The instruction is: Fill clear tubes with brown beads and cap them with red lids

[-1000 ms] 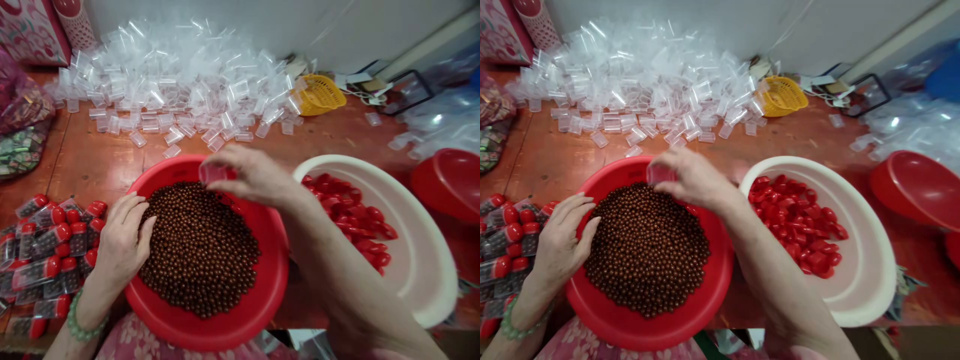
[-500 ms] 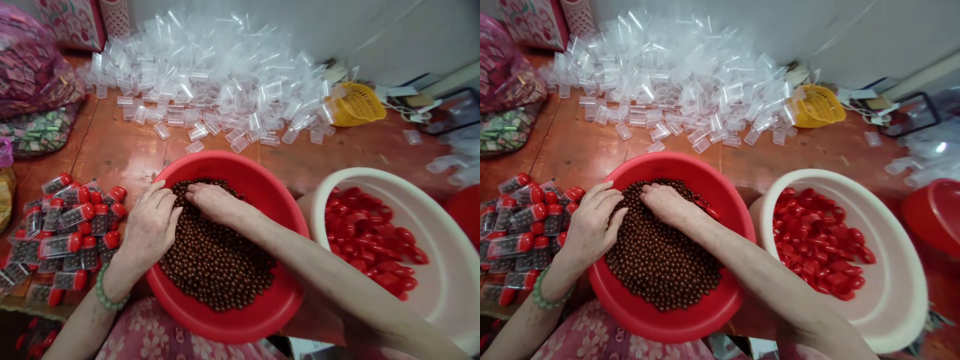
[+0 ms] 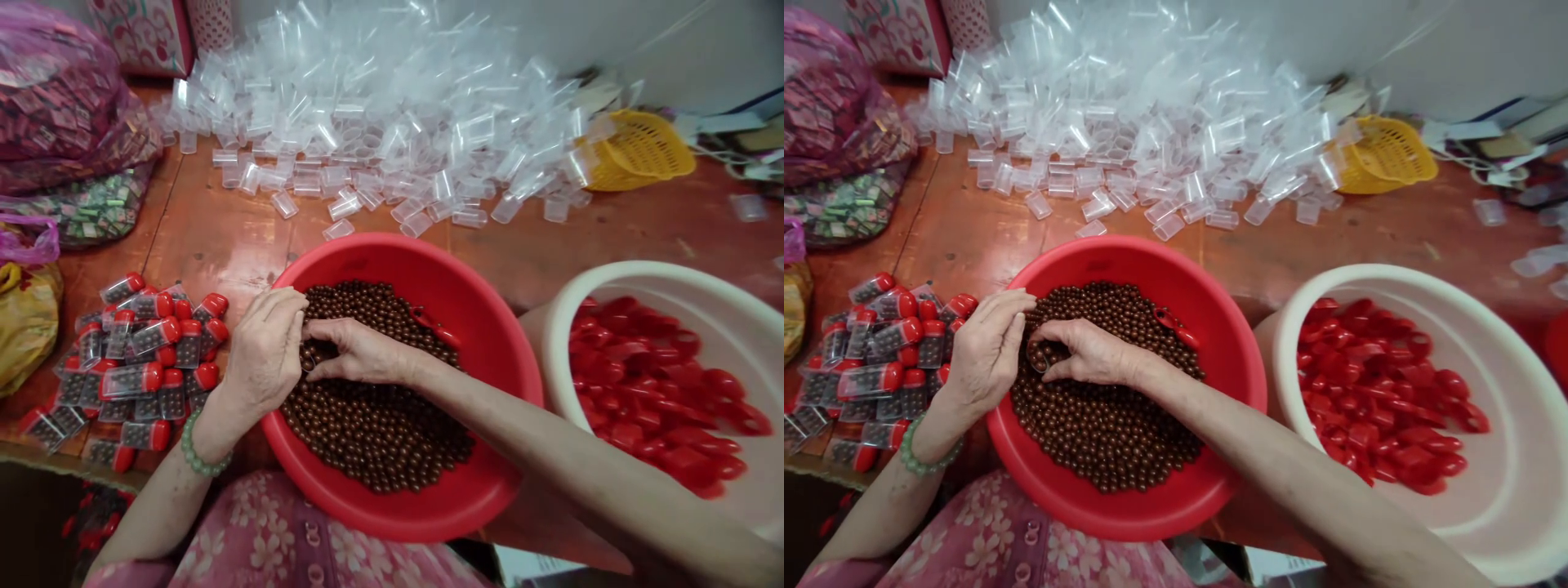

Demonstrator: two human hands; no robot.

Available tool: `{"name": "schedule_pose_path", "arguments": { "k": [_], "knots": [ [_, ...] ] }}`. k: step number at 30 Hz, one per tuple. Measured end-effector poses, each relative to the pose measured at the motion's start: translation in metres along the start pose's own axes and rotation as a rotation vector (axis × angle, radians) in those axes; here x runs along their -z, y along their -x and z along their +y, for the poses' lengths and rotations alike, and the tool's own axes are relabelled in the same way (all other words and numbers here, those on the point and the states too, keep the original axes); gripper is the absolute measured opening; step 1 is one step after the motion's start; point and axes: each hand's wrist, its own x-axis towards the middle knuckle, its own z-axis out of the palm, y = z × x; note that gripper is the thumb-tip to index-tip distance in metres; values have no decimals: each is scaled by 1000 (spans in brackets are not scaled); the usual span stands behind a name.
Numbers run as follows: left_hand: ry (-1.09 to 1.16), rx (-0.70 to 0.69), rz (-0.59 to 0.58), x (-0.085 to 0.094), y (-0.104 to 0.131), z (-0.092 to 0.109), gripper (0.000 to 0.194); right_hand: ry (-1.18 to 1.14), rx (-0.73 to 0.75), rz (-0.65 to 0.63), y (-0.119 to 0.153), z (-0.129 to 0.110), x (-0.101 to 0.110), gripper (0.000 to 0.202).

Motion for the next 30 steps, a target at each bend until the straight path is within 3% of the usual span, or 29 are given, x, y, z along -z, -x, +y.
{"name": "schedule_pose_path", "arguments": {
  "k": [4,10,16,21,24,27,30],
  "knots": [
    [137,84,-22,11,8,10,28,-119,-9,95,16,-15,6,36],
    [321,247,-394,17,15,25,60,-284,98,184,37,-28,12,34],
    [545,371,-555,4,4,31,49,-243,83,199,52,-33,11,21],
    [620,431,-574,0,0,33,40,-250,40,334,62,-29,6,30],
    [704,498,-504,-1,-2,32,38,-205,27,349,70,-31,10,37],
    [682,560,-375,2,-4,32,36,156,-77,324,83,-31,21,37],
    [662,506,-385,11,-8,37,32,537,-332,343,99,-24,33,26]
  ]
}}
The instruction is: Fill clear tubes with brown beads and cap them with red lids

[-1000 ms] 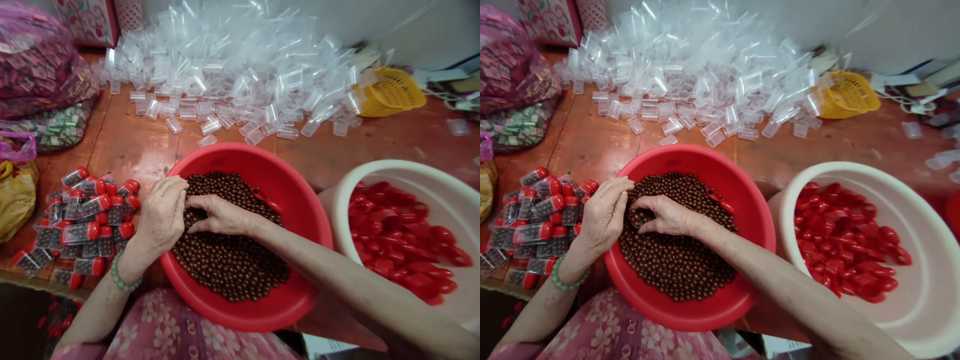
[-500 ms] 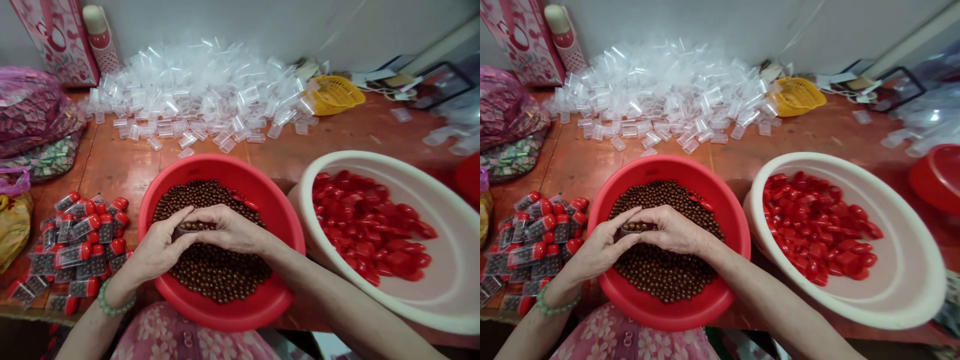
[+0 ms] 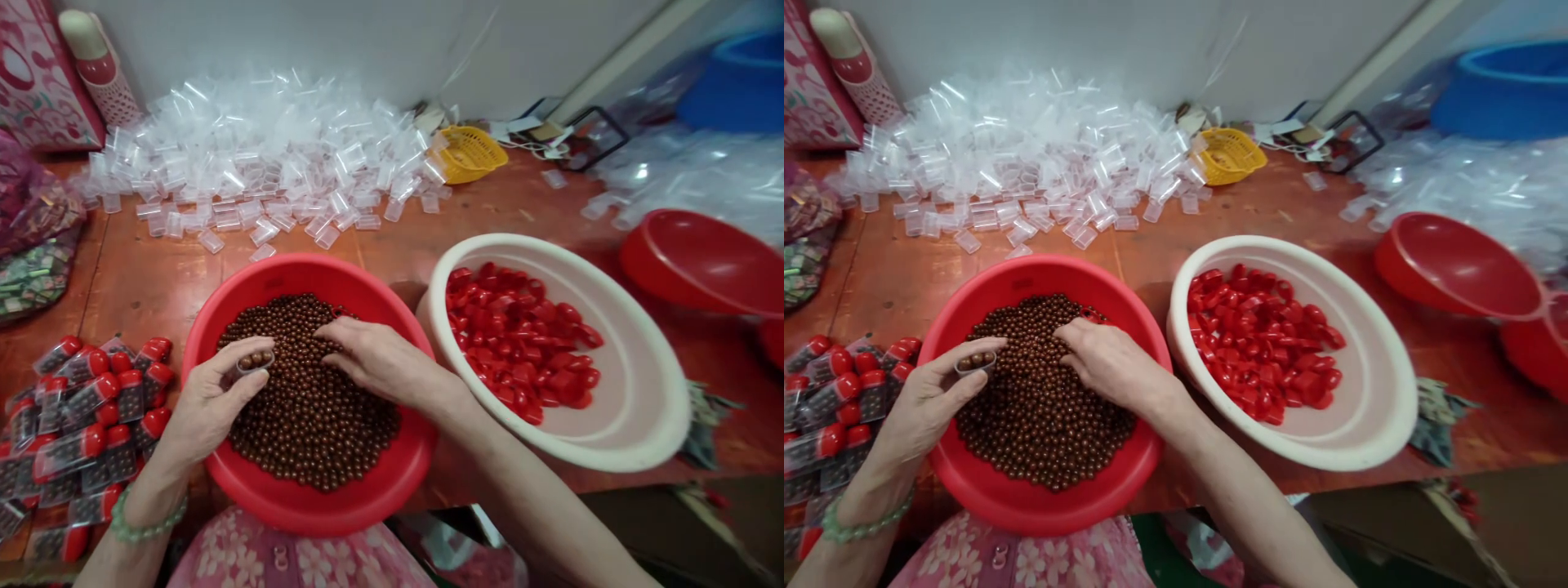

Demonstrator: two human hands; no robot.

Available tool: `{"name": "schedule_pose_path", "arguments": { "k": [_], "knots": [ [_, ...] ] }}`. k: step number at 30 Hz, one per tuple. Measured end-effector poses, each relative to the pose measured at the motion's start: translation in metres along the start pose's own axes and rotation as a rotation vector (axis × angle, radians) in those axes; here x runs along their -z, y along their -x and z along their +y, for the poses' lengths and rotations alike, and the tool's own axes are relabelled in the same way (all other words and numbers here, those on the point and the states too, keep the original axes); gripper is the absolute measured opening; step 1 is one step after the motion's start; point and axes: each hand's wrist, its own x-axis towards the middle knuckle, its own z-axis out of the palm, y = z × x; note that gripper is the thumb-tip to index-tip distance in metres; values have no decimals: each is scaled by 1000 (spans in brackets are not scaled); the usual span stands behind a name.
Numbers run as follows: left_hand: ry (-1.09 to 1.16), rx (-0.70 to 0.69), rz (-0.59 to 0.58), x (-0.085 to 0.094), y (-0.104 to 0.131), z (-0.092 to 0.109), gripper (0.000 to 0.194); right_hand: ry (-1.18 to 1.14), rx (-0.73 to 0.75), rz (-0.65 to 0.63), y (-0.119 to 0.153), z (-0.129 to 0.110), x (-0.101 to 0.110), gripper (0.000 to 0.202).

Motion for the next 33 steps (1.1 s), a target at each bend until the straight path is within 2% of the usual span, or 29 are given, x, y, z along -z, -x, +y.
{"name": "schedule_pose_path", "arguments": {
  "k": [3,5,9,14,17,20,22,24,28,30,33],
  "knots": [
    [29,-23,-73,2,1,11,32,310,-264,-16,3,16,3,21],
    [48,14,-91,2,-1,14,33,446,-361,-75,1,22,0,21],
    [105,70,-131,-3,-9,11,32,530,-388,-145,-8,25,-8,26],
    [-2,-5,-185,-3,-10,5,20,583,-392,-164,-9,21,-10,25],
    [-9,-30,-183,-3,-9,2,19,552,-302,-74,-3,18,-7,20],
    [-2,-73,-155,-6,-12,-2,12,432,-80,22,2,11,-5,15],
    [-51,-127,-126,-10,-13,-4,5,357,65,25,3,3,-5,14],
    [-128,-177,-79,-14,-15,-6,3,325,147,-3,3,-7,-6,17],
    [-185,-188,-68,-15,-16,-11,5,235,221,-26,3,-20,-7,25],
    [-146,-155,-46,-13,-17,-12,7,118,243,48,4,-22,-7,26],
    [-28,-70,4,-9,-19,-13,10,-112,245,230,4,-23,-6,20]
  ]
}}
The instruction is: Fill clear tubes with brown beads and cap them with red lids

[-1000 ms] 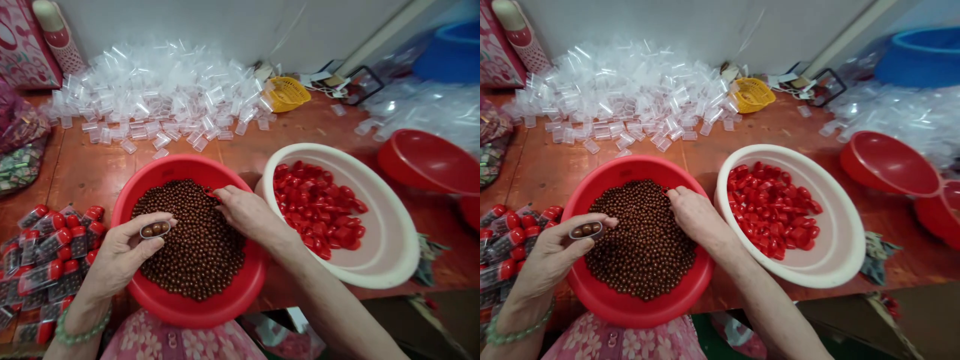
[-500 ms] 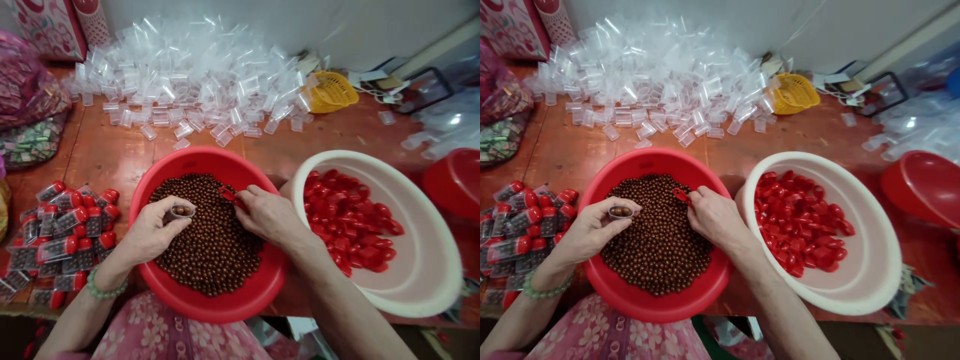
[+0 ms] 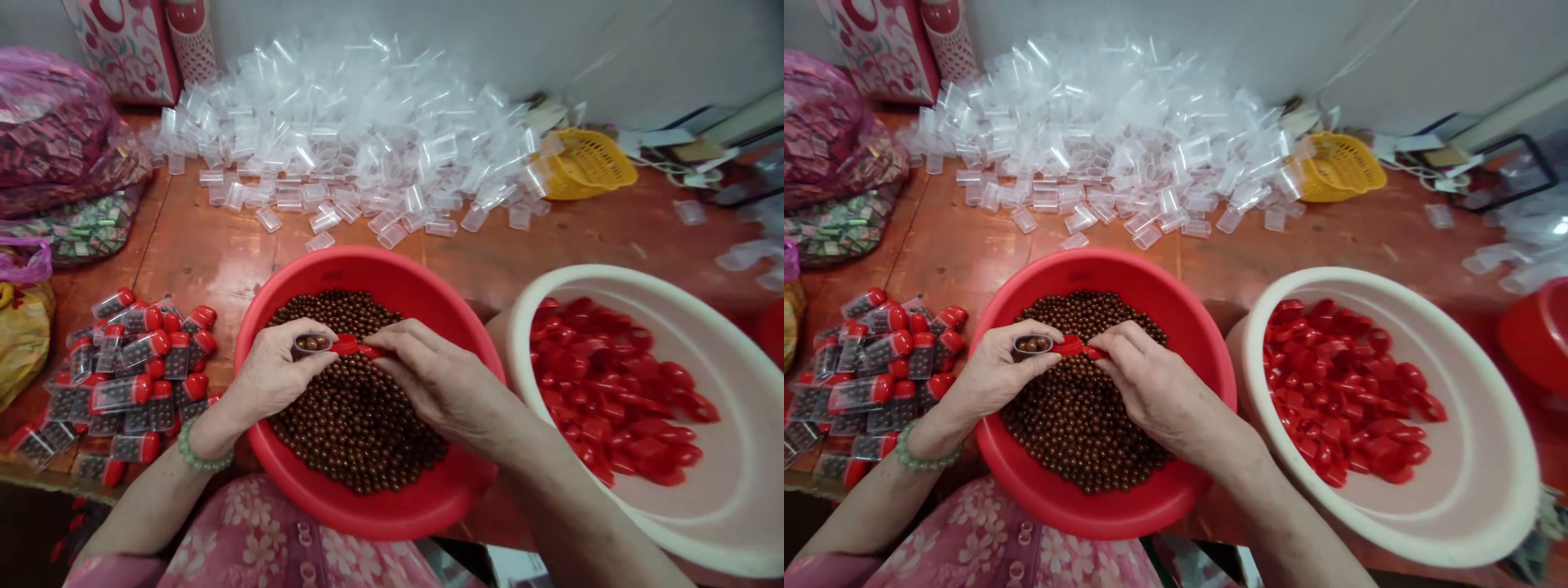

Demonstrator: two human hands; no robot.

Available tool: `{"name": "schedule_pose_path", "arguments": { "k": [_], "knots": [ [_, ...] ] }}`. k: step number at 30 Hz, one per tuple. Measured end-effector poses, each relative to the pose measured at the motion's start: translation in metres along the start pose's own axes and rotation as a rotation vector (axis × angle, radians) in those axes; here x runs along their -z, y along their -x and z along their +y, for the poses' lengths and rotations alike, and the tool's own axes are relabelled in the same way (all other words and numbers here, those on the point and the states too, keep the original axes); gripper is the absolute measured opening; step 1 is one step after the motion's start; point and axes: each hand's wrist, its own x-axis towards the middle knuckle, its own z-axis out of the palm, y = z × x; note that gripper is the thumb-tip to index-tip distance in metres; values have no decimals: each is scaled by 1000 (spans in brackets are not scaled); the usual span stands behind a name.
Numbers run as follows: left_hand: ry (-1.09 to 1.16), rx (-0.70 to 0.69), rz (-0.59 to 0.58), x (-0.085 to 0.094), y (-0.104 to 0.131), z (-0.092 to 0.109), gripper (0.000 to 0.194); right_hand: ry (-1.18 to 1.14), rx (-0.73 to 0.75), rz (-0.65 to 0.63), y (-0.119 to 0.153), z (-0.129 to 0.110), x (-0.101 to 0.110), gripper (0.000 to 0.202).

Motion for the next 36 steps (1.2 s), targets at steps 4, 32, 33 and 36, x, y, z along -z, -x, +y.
{"name": "schedule_pose_path", "arguments": {
  "k": [4,32,33,36],
  "knots": [
    [119,55,-22,1,-1,3,8,-295,-144,262,-5,-6,-11,19],
    [240,167,-368,4,3,4,20,-477,52,374,-24,-16,-23,18],
    [252,169,-386,3,3,3,20,-459,89,360,-25,-17,-23,19],
    [267,157,-400,2,2,1,20,-413,166,322,-28,-17,-23,20]
  ]
}}
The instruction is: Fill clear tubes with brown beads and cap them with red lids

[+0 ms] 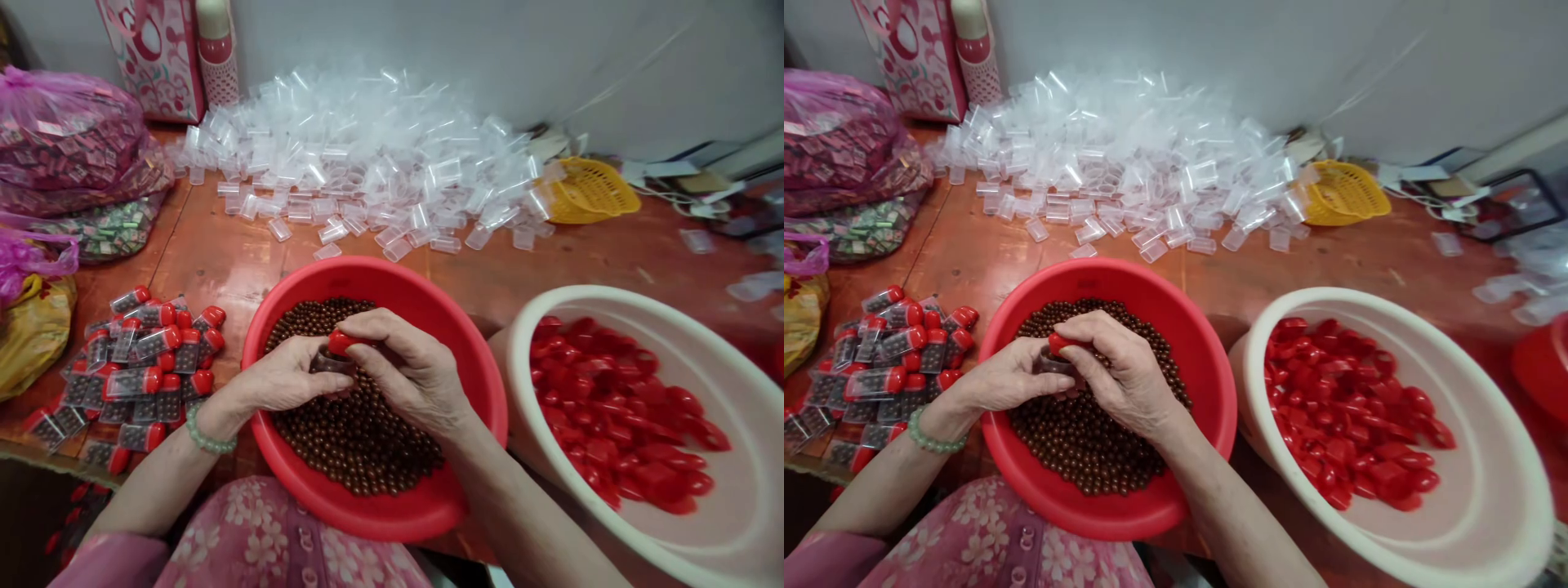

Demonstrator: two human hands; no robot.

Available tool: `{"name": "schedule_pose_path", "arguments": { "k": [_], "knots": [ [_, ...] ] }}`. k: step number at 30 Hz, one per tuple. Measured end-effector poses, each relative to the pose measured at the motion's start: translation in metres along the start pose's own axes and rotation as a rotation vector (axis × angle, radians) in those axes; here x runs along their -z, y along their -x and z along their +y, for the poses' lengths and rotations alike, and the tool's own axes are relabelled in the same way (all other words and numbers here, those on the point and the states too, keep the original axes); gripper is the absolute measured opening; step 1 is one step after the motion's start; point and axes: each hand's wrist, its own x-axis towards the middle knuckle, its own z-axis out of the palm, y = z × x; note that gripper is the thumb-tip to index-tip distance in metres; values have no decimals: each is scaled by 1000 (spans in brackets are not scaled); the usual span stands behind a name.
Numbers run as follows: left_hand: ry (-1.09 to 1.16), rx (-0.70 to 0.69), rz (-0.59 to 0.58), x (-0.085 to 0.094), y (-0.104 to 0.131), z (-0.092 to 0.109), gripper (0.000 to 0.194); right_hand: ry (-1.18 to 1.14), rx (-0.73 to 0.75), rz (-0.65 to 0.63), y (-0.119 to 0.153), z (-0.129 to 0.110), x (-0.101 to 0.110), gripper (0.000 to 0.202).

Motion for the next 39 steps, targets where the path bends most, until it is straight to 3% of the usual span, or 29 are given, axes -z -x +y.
{"name": "schedule_pose_path", "arguments": {
  "k": [5,9,16,20,24,33,39],
  "knots": [
    [57,15,7,3,-1,-2,12,85,12,-71,-1,3,2,18],
    [131,53,48,4,0,-1,14,127,-9,-53,3,4,10,19],
    [68,62,103,4,0,1,12,224,-75,-62,6,0,28,17],
    [9,23,108,5,0,-3,13,196,-34,-39,-2,-5,19,20],
    [11,-38,73,6,-1,-7,14,214,18,-136,-8,-9,10,18],
    [-106,7,110,6,1,-2,11,382,-36,-157,-1,-13,34,19],
    [-59,-27,98,7,0,-6,12,302,2,-127,-10,-12,17,19]
  ]
}}
